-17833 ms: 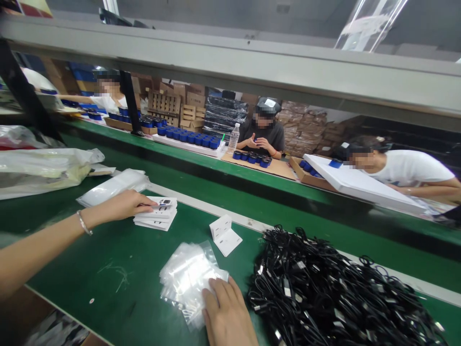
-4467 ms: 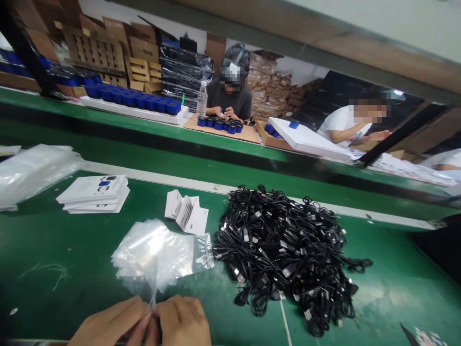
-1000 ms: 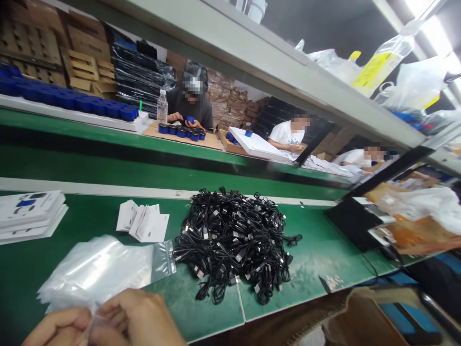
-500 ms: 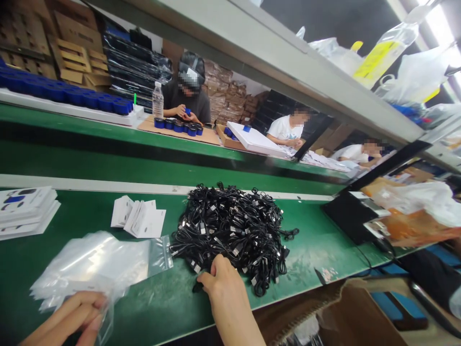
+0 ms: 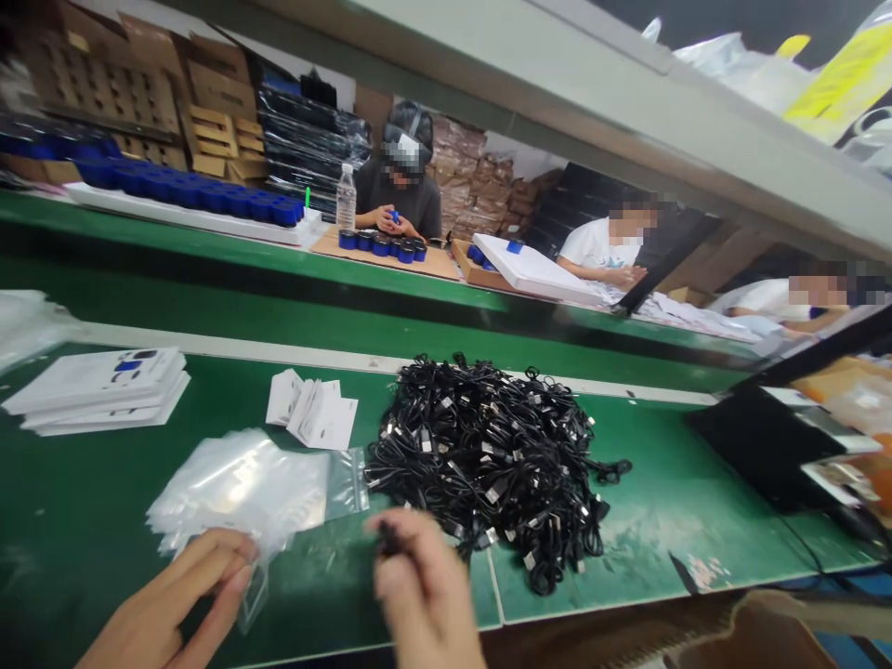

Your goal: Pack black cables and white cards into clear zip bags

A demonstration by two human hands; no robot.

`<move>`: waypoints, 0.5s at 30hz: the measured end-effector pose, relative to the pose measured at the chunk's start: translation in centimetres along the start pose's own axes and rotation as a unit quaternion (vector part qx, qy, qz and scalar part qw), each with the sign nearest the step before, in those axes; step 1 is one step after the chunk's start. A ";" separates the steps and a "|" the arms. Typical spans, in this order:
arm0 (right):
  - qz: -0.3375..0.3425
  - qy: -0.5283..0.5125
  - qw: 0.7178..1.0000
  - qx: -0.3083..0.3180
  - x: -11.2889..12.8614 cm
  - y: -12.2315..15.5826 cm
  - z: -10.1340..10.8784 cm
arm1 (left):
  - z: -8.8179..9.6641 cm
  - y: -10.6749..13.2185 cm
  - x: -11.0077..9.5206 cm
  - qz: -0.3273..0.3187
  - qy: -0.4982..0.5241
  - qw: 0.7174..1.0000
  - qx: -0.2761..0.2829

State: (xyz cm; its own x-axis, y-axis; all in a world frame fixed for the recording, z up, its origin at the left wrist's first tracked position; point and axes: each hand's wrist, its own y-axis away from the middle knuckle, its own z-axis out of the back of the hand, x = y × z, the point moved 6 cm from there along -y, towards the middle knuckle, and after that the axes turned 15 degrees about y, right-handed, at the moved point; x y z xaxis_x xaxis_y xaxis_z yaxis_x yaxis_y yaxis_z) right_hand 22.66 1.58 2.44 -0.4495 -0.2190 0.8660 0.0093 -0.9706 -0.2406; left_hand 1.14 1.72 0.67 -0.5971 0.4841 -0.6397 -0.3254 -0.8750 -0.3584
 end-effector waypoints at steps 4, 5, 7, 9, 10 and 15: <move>0.063 0.068 0.949 0.301 2.7 1.5 -7.2 | 0.4 0.1 -0.1 -0.011 -0.027 1.000 0.001; 0.049 0.085 0.948 0.302 2.8 1.3 -7.8 | 0.6 0.2 -0.1 -0.008 -0.039 0.999 -0.002; 0.026 0.113 0.956 0.269 2.7 0.7 -8.2 | 0.9 0.3 -0.3 -0.011 -0.056 0.998 -0.007; 0.023 0.123 0.955 0.269 2.7 0.6 -8.5 | 1.0 0.5 -0.8 -0.035 -0.059 0.997 -0.016; 0.022 0.127 0.951 0.279 2.7 0.6 -8.7 | 0.9 0.7 -1.1 -0.052 -0.062 0.996 -0.024; -0.020 0.177 0.941 0.287 2.3 0.8 -8.5 | -0.3 2.0 -1.8 -0.077 -0.072 0.993 -0.060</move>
State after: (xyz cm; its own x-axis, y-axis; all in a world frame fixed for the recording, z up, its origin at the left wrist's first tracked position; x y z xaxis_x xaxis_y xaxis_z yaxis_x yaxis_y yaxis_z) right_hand 14.02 1.21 0.48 -0.7285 -0.2336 0.6440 0.4221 -0.8935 0.1534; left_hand 1.80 -0.89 0.87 -0.6484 0.5983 -0.4708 -0.3368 -0.7800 -0.5274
